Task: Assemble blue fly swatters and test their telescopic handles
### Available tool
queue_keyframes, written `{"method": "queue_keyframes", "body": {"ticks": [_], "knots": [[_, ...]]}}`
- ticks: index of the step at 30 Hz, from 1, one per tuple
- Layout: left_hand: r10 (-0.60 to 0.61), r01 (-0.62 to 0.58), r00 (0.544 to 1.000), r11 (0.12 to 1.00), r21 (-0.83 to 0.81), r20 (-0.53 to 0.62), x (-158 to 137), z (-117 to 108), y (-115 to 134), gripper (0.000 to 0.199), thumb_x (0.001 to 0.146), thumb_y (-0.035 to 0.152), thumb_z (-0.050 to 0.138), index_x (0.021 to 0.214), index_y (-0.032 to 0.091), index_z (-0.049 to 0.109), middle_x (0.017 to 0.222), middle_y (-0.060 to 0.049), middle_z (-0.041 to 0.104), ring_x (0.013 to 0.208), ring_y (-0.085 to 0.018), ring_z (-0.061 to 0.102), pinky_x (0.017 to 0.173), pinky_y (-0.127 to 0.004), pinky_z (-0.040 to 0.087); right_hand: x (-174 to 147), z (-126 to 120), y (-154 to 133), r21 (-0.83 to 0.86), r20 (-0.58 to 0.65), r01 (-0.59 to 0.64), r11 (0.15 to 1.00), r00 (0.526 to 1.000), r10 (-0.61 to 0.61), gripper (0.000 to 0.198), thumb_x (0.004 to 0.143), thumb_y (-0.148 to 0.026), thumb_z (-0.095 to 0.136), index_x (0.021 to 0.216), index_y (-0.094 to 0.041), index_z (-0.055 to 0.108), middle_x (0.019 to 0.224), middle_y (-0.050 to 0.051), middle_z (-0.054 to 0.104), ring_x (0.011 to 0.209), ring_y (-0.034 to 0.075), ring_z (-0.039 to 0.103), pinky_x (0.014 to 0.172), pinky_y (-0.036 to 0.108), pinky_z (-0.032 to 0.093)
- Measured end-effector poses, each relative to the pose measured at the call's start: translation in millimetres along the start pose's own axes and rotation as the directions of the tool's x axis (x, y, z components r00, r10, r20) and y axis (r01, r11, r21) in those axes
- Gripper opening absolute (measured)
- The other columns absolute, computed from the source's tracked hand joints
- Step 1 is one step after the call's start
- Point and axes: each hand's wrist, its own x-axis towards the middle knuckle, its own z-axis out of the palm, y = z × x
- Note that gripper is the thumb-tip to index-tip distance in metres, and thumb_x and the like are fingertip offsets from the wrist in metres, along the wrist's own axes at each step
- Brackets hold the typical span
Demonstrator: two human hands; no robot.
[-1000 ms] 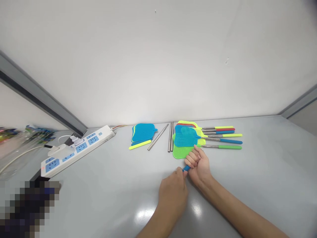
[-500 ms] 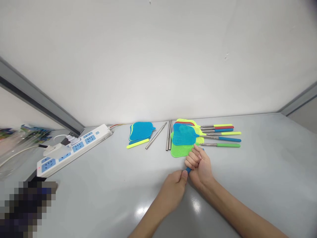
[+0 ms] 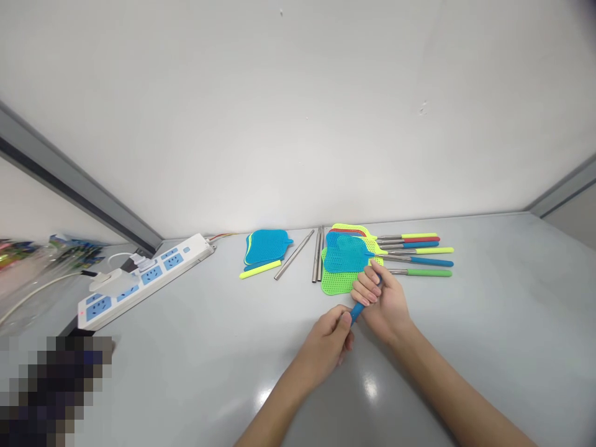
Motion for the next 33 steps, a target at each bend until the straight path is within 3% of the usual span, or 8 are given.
{"method": "queue_keyframes", "body": {"ticks": [8,13,17,21,24,28,33], "knots": [[-0.021,0.023,0.999,0.999,0.044,-0.046,-0.5,-3.3,-7.3,0.040,0.082,0.051,0.027,0.081,0.016,0.047,0.059,0.004,0.043,0.040,-0.004,0.030,0.041,-0.018,0.024,7.3,-5.7,-14.1,0.084,-0.025,0.032,0.996,0.999,-0.030,0.030,0.074,-0.023,0.053,0.054,-0.018,0.032,0.043,-0.008,0.024,0.034,0.004,0.025,0.034,0.017,0.027],[-0.008,0.017,0.997,0.992,0.123,-0.071,0.2,-6.6,-5.6,0.042,0.081,0.052,0.027,0.077,0.016,0.049,0.055,0.005,0.036,0.045,-0.006,0.027,0.042,-0.018,0.022,10.2,-8.3,-18.8,0.100,-0.034,0.062,0.993,0.998,-0.058,0.029,0.074,-0.023,0.054,0.055,-0.018,0.033,0.044,-0.008,0.023,0.036,0.005,0.026,0.036,0.017,0.029],[0.050,-0.030,0.995,0.975,0.222,-0.085,-0.7,-5.6,-1.9,0.038,0.081,0.051,0.030,0.079,0.017,0.049,0.055,0.006,0.031,0.046,-0.007,0.025,0.042,-0.020,0.020,8.1,-5.2,-10.1,0.055,-0.011,0.017,0.998,1.000,-0.017,0.028,0.074,-0.025,0.054,0.054,-0.017,0.036,0.045,-0.008,0.026,0.037,0.005,0.027,0.038,0.018,0.030],[0.201,-0.123,0.972,0.879,0.461,-0.123,-5.2,-2.9,3.1,0.028,0.085,0.039,0.028,0.082,0.019,0.047,0.067,0.002,0.047,0.060,-0.011,0.040,0.053,-0.022,0.029,0.6,-1.9,11.7,-0.086,0.000,-0.104,0.991,0.995,0.104,0.034,0.076,-0.033,0.052,0.051,-0.017,0.036,0.043,-0.007,0.027,0.038,0.006,0.028,0.040,0.019,0.031],[0.246,-0.100,0.956,0.788,0.608,-0.162,-7.0,0.4,5.1,0.025,0.087,0.035,0.025,0.082,0.020,0.045,0.077,-0.001,0.055,0.069,-0.015,0.048,0.059,-0.025,0.031,-4.8,-1.2,24.2,-0.086,-0.004,-0.033,0.996,0.999,0.033,0.041,0.078,-0.036,0.050,0.047,-0.017,0.029,0.039,-0.008,0.022,0.036,0.006,0.021,0.039,0.020,0.028],[0.213,0.025,0.951,0.669,0.743,-0.224,-5.7,6.6,6.1,0.033,0.084,0.045,0.027,0.077,0.021,0.047,0.070,-0.001,0.059,0.061,-0.017,0.051,0.053,-0.026,0.028,-8.7,-0.5,26.4,-0.045,-0.068,0.019,0.999,0.997,-0.022,0.047,0.077,-0.040,0.049,0.047,-0.018,0.020,0.038,-0.008,0.017,0.035,0.006,0.016,0.035,0.020,0.021],[0.147,0.099,0.957,0.641,0.761,-0.249,-4.4,12.7,6.4,0.042,0.085,0.045,0.023,0.077,0.018,0.055,0.069,-0.005,0.061,0.061,-0.018,0.052,0.051,-0.026,0.026,-11.1,3.0,24.6,-0.046,-0.180,0.024,0.999,0.983,-0.032,0.051,0.076,-0.047,0.049,0.050,-0.019,0.016,0.038,-0.009,0.013,0.035,0.005,0.008,0.032,0.020,0.013]]}}
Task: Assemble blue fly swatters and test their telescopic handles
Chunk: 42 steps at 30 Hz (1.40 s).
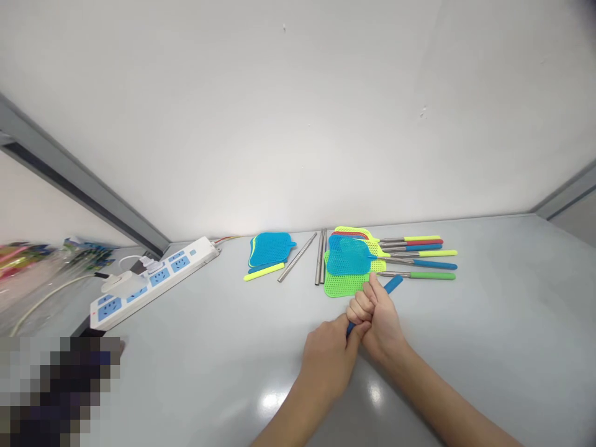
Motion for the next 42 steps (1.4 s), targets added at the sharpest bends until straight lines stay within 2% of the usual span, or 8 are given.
{"method": "queue_keyframes", "body": {"ticks": [7,14,19,26,31,36,39,42], "knots": [[-0.003,0.007,0.998,0.997,-0.073,0.057,-2.4,-3.5,-12.5,0.057,0.079,0.060,0.020,0.062,0.017,0.055,0.054,0.000,0.049,0.049,-0.013,0.039,0.043,-0.024,0.020,1.7,4.8,-15.0,-0.088,0.000,0.037,0.995,0.999,-0.037,0.049,0.076,-0.050,0.046,0.050,-0.019,0.019,0.039,-0.010,0.013,0.034,0.005,0.008,0.032,0.019,0.013],[0.014,-0.001,0.996,0.989,0.149,-0.089,-0.8,-16.0,-21.5,0.043,0.085,0.044,0.021,0.062,0.020,0.048,0.056,0.000,0.050,0.052,-0.014,0.044,0.047,-0.024,0.021,24.2,-16.9,-74.3,-0.011,-0.116,0.316,0.949,0.942,-0.315,0.045,0.082,-0.041,0.042,0.050,-0.018,0.022,0.038,-0.010,0.012,0.033,0.006,0.008,0.030,0.019,0.013],[0.017,0.037,0.980,0.965,0.260,-0.201,5.9,-13.1,-23.0,0.028,0.087,0.033,0.024,0.082,0.022,0.049,0.072,-0.001,0.056,0.066,-0.016,0.052,0.053,-0.025,0.027,25.6,-16.5,-58.2,-0.020,-0.025,0.160,0.987,0.987,-0.160,0.041,0.080,-0.037,0.048,0.050,-0.018,0.026,0.038,-0.010,0.015,0.032,0.004,0.010,0.030,0.019,0.010],[0.048,0.055,0.928,0.964,0.262,-0.371,15.5,-20.7,-41.0,0.034,0.088,0.032,0.020,0.081,0.020,0.051,0.076,-0.004,0.050,0.075,-0.017,0.047,0.068,-0.030,0.032,21.2,-12.3,-45.0,-0.047,0.115,-0.004,0.999,0.993,0.009,0.039,0.073,-0.051,0.050,0.057,-0.017,0.041,0.041,-0.010,0.023,0.032,0.002,0.014,0.028,0.016,0.011],[0.023,0.119,0.899,0.949,0.294,-0.437,31.4,-35.1,-69.3,0.028,0.087,0.025,0.028,0.086,0.021,0.055,0.084,-0.005,0.050,0.082,-0.020,0.045,0.071,-0.033,0.029,21.7,-11.9,-42.8,-0.051,0.119,-0.018,0.999,0.993,0.024,0.039,0.073,-0.052,0.049,0.060,-0.016,0.044,0.042,-0.009,0.026,0.031,0.002,0.018,0.028,0.015,0.012],[-0.047,0.209,0.835,0.948,0.239,-0.548,43.1,-49.7,-102.1,0.027,0.084,0.016,0.031,0.091,0.023,0.056,0.092,-0.006,0.051,0.088,-0.021,0.043,0.071,-0.034,0.027,22.9,-14.8,-40.0,-0.006,0.112,-0.106,0.994,0.988,0.106,0.034,0.077,-0.045,0.048,0.059,-0.016,0.042,0.043,-0.009,0.025,0.030,0.002,0.020,0.028,0.015,0.013],[-0.038,0.205,0.810,0.953,0.222,-0.585,45.8,-54.0,-110.3,0.025,0.083,0.015,0.035,0.091,0.024,0.057,0.094,-0.005,0.052,0.088,-0.021,0.043,0.074,-0.035,0.027,24.0,-17.3,-38.2,0.032,0.120,-0.184,0.982,0.977,0.179,0.032,0.079,-0.041,0.046,0.059,-0.016,0.041,0.043,-0.009,0.025,0.030,0.002,0.022,0.028,0.016,0.014],[0.021,0.139,0.821,0.962,0.236,-0.570,48.5,-53.9,-109.5,0.027,0.081,0.012,0.037,0.091,0.025,0.057,0.094,-0.004,0.051,0.088,-0.020,0.044,0.075,-0.034,0.028,25.2,-18.5,-35.8,0.064,0.128,-0.223,0.973,0.968,0.213,0.031,0.079,-0.040,0.045,0.059,-0.016,0.040,0.043,-0.009,0.024,0.030,0.002,0.023,0.029,0.016,0.015]]}}
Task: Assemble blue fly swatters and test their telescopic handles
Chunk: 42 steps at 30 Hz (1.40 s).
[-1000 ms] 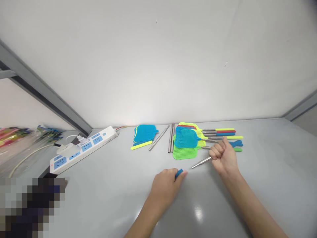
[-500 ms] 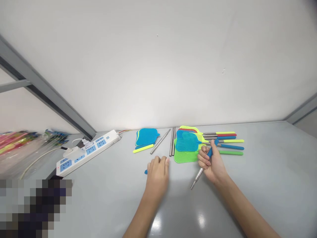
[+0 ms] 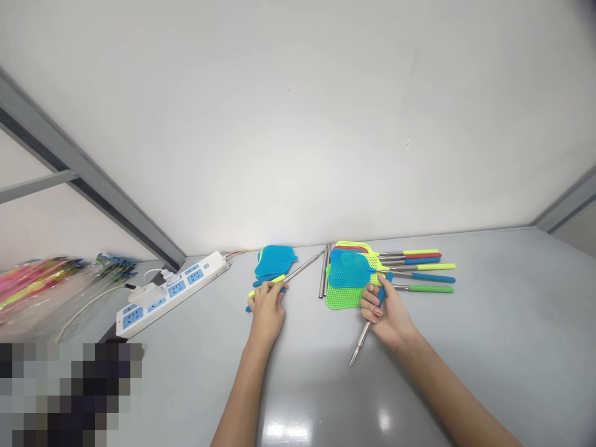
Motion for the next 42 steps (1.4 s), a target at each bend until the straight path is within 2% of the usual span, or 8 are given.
{"method": "queue_keyframes", "body": {"ticks": [4,9,15,20,29,34,39,42], "knots": [[0.074,-0.073,0.997,0.997,-0.026,0.037,-0.2,0.9,5.9,0.026,0.080,0.011,0.037,0.088,0.024,0.058,0.095,-0.004,0.051,0.088,-0.020,0.044,0.074,-0.033,0.030,1.4,-0.2,2.3,0.027,0.006,-0.004,1.000,1.000,0.004,0.030,0.079,-0.039,0.046,0.060,-0.017,0.040,0.043,-0.009,0.024,0.030,0.003,0.024,0.029,0.016,0.016],[0.055,-0.055,0.998,0.998,-0.034,-0.009,1.9,-6.6,14.1,0.027,0.083,0.027,0.037,0.107,0.026,0.048,0.102,-0.005,0.049,0.095,-0.021,0.043,0.080,-0.037,0.029,1.7,0.4,3.8,0.058,0.002,-0.028,0.998,1.000,0.028,0.029,0.078,-0.039,0.046,0.060,-0.017,0.039,0.042,-0.009,0.025,0.029,0.003,0.024,0.029,0.016,0.016],[0.048,-0.043,0.992,0.998,0.045,-0.115,37.1,-8.1,27.2,0.030,0.084,0.033,0.031,0.107,0.022,0.049,0.108,-0.008,0.048,0.104,-0.022,0.041,0.087,-0.038,0.027,0.4,2.9,5.8,0.042,0.006,-0.042,0.998,0.999,0.042,0.028,0.077,-0.038,0.048,0.061,-0.017,0.040,0.042,-0.009,0.027,0.029,0.003,0.023,0.029,0.016,0.016],[-0.038,0.053,0.995,0.984,0.170,-0.090,61.9,7.3,24.1,0.041,0.080,0.032,0.039,0.118,0.015,0.043,0.121,-0.015,0.041,0.114,-0.027,0.034,0.088,-0.042,0.026,2.8,2.3,7.2,0.052,-0.001,-0.022,0.998,1.000,0.022,0.029,0.076,-0.040,0.048,0.061,-0.017,0.040,0.042,-0.010,0.026,0.029,0.003,0.022,0.030,0.017,0.015],[0.011,0.010,0.990,0.989,0.147,-0.140,63.5,11.6,19.2,0.037,0.085,0.030,0.030,0.106,0.015,0.056,0.116,-0.011,0.053,0.107,-0.026,0.044,0.083,-0.042,0.029,6.7,0.9,9.1,0.049,0.003,-0.031,0.998,1.000,0.031,0.029,0.074,-0.041,0.051,0.061,-0.017,0.040,0.041,-0.010,0.027,0.030,0.003,0.021,0.031,0.017,0.014],[0.050,-0.047,0.928,0.999,0.017,-0.370,68.1,1.9,17.4,0.036,0.086,0.031,0.028,0.101,0.015,0.057,0.103,-0.009,0.061,0.098,-0.020,0.052,0.085,-0.034,0.031,7.3,1.6,9.0,0.047,-0.016,-0.038,0.998,0.999,0.039,0.029,0.075,-0.041,0.049,0.061,-0.017,0.039,0.040,-0.010,0.026,0.029,0.003,0.022,0.031,0.017,0.013],[-0.003,-0.076,0.787,0.992,-0.102,-0.617,60.2,-35.6,31.7,0.031,0.084,0.033,0.033,0.086,0.017,0.060,0.090,-0.005,0.064,0.087,-0.020,0.056,0.089,-0.035,0.031,10.0,1.3,7.6,0.054,-0.026,-0.035,0.998,0.999,0.037,0.030,0.075,-0.040,0.048,0.060,-0.017,0.038,0.039,-0.010,0.026,0.029,0.002,0.021,0.031,0.017,0.013],[-0.095,-0.057,0.804,0.970,-0.235,-0.587,42.2,-55.0,48.0,0.030,0.083,0.035,0.034,0.091,0.018,0.058,0.091,-0.004,0.062,0.089,-0.021,0.055,0.079,-0.032,0.040,12.1,0.2,4.1,0.077,-0.003,-0.035,0.996,0.999,0.035,0.030,0.076,-0.041,0.048,0.059,-0.017,0.039,0.039,-0.010,0.027,0.029,0.002,0.022,0.030,0.017,0.013]]}}
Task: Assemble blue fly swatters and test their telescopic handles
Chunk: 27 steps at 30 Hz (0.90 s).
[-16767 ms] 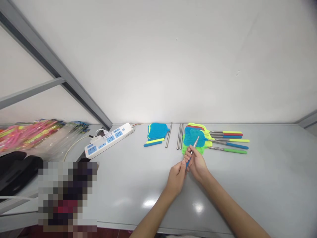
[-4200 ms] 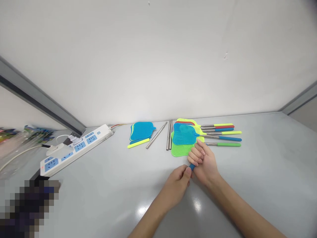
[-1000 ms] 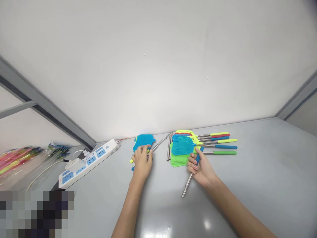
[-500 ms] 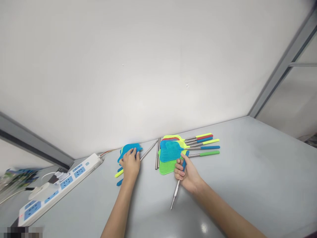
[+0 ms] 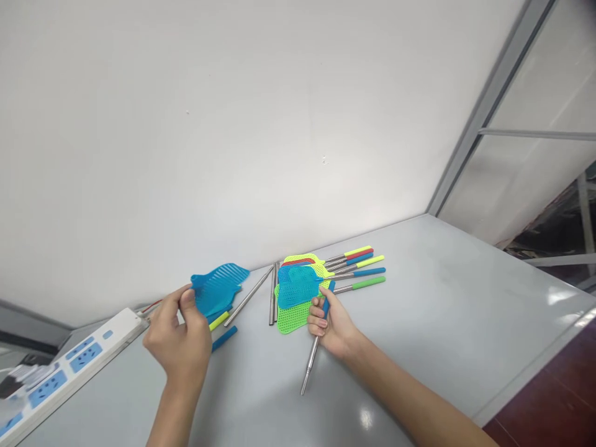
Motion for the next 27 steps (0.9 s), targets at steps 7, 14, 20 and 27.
{"method": "queue_keyframes", "body": {"ticks": [7,14,20,27], "knots": [[0.150,0.191,0.589,0.929,-0.317,0.794,-50.2,-2.8,17.8,0.031,0.079,0.040,0.035,0.081,0.018,0.057,0.078,-0.003,0.060,0.077,-0.019,0.054,0.069,-0.028,0.043,-5.2,3.9,-21.8,0.088,0.059,0.188,0.978,0.979,-0.194,0.024,0.078,-0.030,0.046,0.060,-0.016,0.040,0.043,-0.009,0.027,0.031,0.002,0.025,0.030,0.014,0.019],[0.279,0.258,0.262,0.902,-0.346,0.924,-81.4,-4.3,22.8,0.036,0.084,0.042,0.027,0.072,0.018,0.052,0.070,-0.001,0.054,0.067,-0.016,0.049,0.065,-0.026,0.040,-14.1,4.7,-42.3,0.045,0.068,0.396,0.917,0.915,-0.399,0.021,0.074,-0.024,0.053,0.061,-0.017,0.038,0.046,-0.009,0.025,0.033,0.002,0.028,0.031,0.014,0.024],[0.277,0.245,0.267,0.907,-0.343,0.923,-87.7,-1.1,18.8,0.036,0.085,0.039,0.023,0.072,0.018,0.050,0.070,-0.001,0.052,0.067,-0.015,0.047,0.065,-0.024,0.039,-15.3,3.9,-44.5,-0.008,0.034,0.469,0.883,0.883,-0.468,0.024,0.076,-0.030,0.051,0.060,-0.017,0.039,0.046,-0.009,0.025,0.033,0.003,0.026,0.031,0.015,0.024],[0.311,0.222,0.281,0.899,-0.377,0.908,-88.9,-3.8,19.7,0.033,0.085,0.034,0.024,0.070,0.019,0.049,0.068,0.000,0.051,0.066,-0.014,0.047,0.064,-0.023,0.037,-10.9,1.6,-31.2,-0.031,0.054,0.516,0.856,0.856,-0.514,0.026,0.075,-0.034,0.053,0.060,-0.017,0.040,0.047,-0.009,0.026,0.035,0.003,0.028,0.033,0.015,0.026]]}}
